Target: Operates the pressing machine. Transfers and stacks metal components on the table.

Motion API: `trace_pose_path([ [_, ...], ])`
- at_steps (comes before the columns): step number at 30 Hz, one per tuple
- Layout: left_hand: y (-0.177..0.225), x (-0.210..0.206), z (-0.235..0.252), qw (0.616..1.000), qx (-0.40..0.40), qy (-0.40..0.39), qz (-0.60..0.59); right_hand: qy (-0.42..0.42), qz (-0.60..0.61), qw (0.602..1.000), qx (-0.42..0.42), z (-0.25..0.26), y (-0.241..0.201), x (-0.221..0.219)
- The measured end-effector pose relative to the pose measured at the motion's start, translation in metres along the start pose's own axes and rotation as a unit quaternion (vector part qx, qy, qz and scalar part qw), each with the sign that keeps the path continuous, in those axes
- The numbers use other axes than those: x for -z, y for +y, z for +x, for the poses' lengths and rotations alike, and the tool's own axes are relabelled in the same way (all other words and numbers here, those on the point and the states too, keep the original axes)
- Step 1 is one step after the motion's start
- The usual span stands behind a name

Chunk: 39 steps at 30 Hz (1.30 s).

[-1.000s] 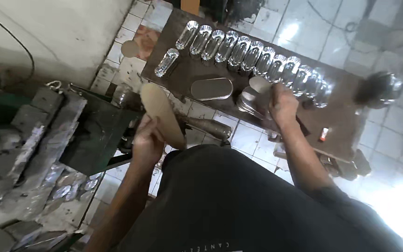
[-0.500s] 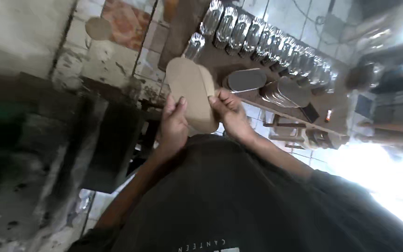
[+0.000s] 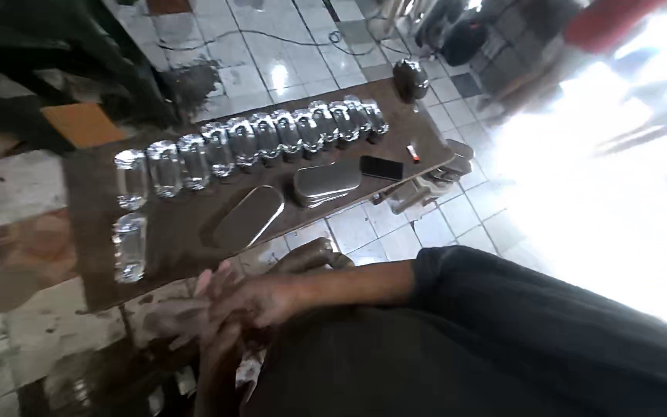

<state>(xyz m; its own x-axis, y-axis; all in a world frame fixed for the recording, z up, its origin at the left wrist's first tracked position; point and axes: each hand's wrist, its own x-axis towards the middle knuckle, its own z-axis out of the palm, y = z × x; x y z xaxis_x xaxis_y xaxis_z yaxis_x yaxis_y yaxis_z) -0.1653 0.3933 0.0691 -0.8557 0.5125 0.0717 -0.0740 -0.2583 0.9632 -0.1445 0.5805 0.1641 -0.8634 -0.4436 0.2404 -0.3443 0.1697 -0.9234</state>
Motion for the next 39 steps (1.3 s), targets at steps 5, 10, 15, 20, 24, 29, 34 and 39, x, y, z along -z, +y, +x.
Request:
trace_pose_path([
  [5, -0.142, -0.071, 0.058, 0.832, 0.276, -0.197, 0.439, 0.006, -0.163, 0.924, -0.347, -0.203, 0.153, 0.08],
  [10, -0.27, -0.086, 0.101, 0.78, 0.215, -0.167, 0.564, -0.061, -0.118, 0.721, -0.68, -0.436, 0.142, 0.105],
  [15, -0.29, -0.099, 0.119, 0.742, 0.257, -0.13, 0.605, 0.002, -0.059, 0.627, -0.777, -0.512, 0.094, 0.105],
  [20, -0.238, -0.1, 0.118, 0.76, 0.308, -0.13, 0.558, 0.001, -0.035, 0.658, -0.752, -0.487, 0.137, 0.122],
  [24, -0.152, -0.059, 0.092, 0.789, 0.251, 0.026, 0.56, 0.002, -0.079, 0.753, -0.654, -0.413, 0.18, 0.147],
  [29, -0.003, 0.024, 0.03, 0.85, 0.129, 0.262, 0.438, -0.026, -0.084, 0.819, -0.567, -0.356, 0.199, 0.144],
  [34, 0.111, 0.12, 0.016, 0.798, 0.064, 0.524, 0.292, -0.123, -0.188, 0.837, -0.499, -0.358, 0.208, 0.124],
  [39, 0.169, 0.172, -0.001, 0.783, 0.074, 0.52, 0.334, -0.09, -0.142, 0.815, -0.555, -0.238, 0.051, 0.094],
])
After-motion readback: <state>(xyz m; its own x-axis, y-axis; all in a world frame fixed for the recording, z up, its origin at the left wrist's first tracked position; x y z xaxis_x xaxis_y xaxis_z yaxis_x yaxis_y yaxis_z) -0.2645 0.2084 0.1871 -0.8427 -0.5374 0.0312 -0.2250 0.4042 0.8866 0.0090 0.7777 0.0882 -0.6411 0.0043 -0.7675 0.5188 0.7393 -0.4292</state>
